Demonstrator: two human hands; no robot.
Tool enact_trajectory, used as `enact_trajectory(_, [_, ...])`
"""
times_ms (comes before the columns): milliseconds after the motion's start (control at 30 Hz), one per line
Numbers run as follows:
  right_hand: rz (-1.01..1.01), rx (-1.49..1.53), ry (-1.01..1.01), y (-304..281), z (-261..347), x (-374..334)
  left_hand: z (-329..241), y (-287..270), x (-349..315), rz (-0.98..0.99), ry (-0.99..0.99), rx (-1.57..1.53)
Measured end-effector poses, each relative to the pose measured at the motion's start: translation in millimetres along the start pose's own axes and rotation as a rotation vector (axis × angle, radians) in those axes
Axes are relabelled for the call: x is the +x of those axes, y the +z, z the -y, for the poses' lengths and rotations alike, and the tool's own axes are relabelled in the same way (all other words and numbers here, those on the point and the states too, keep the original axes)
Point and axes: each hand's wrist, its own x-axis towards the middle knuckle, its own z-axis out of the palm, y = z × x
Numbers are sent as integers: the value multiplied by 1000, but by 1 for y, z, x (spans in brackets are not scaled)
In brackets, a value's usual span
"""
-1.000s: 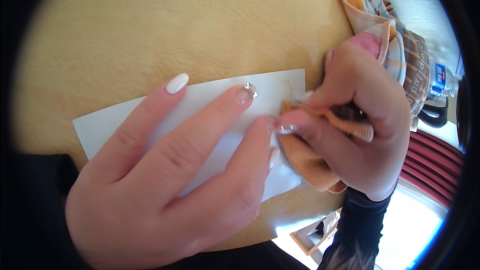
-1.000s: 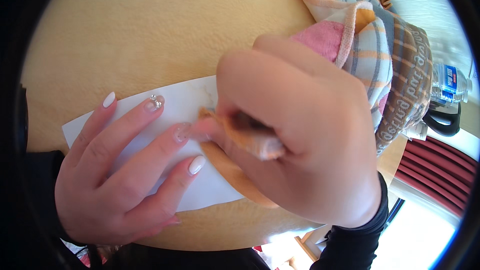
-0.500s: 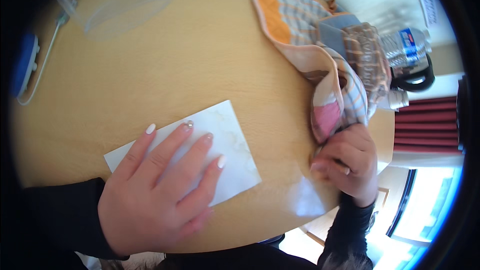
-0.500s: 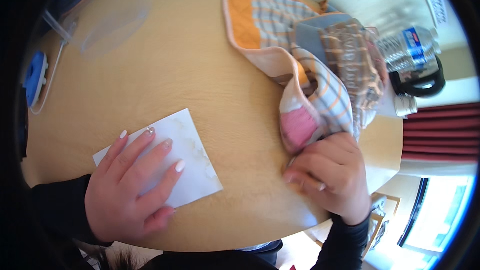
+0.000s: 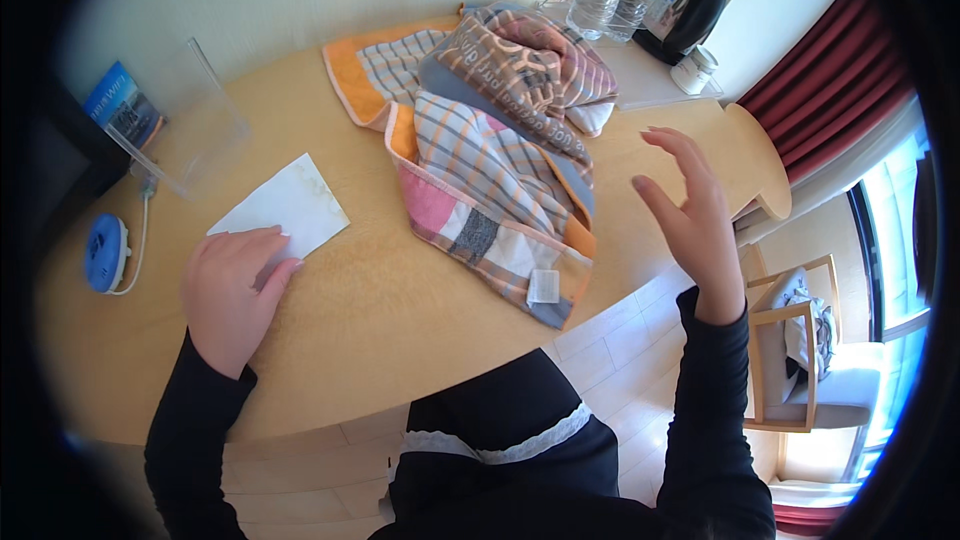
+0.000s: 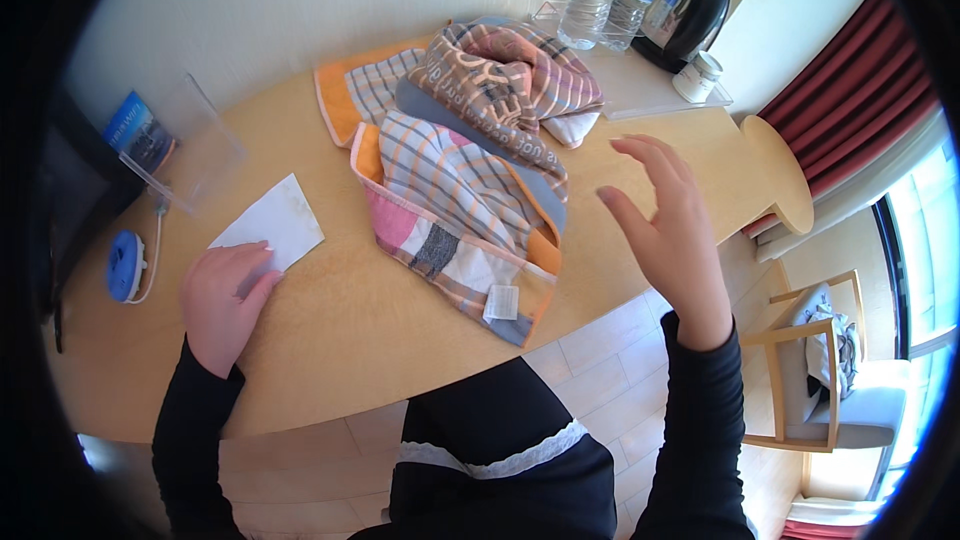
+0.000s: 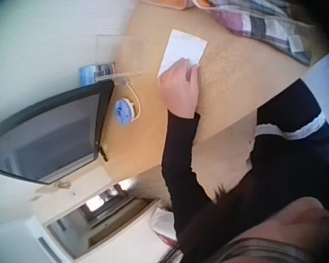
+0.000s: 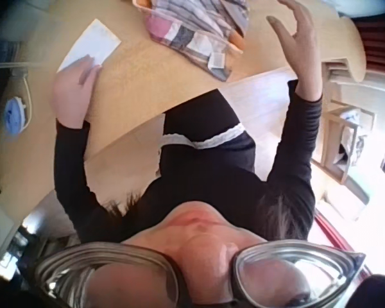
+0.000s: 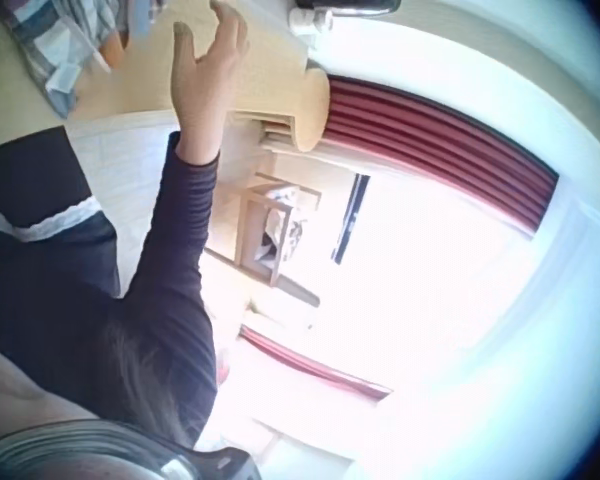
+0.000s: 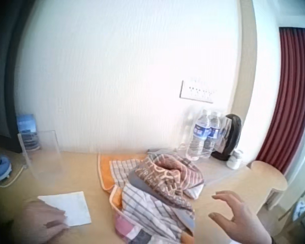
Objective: The person wipes a clear acrylic sheet with a cloth, then wipes a white paper and a printed card. The person places the card into the acrylic holder and sets the assembled holder upright on the table.
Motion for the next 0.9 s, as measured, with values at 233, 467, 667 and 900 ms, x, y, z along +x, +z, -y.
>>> enact_trajectory(233, [-107,194,-78,45,9,47,-80,15,17,-135,99,-184])
enact_trajectory(467, [293,736,-334,68,48,96,-109,67,65,20,337,-461])
enact_trajectory(667, [367,611,-193,27,24,19,-142,57,63,108,384,-509])
enact_trajectory(900, [372,673,-358,41,18,-1,-137,63,49,10,151,-686])
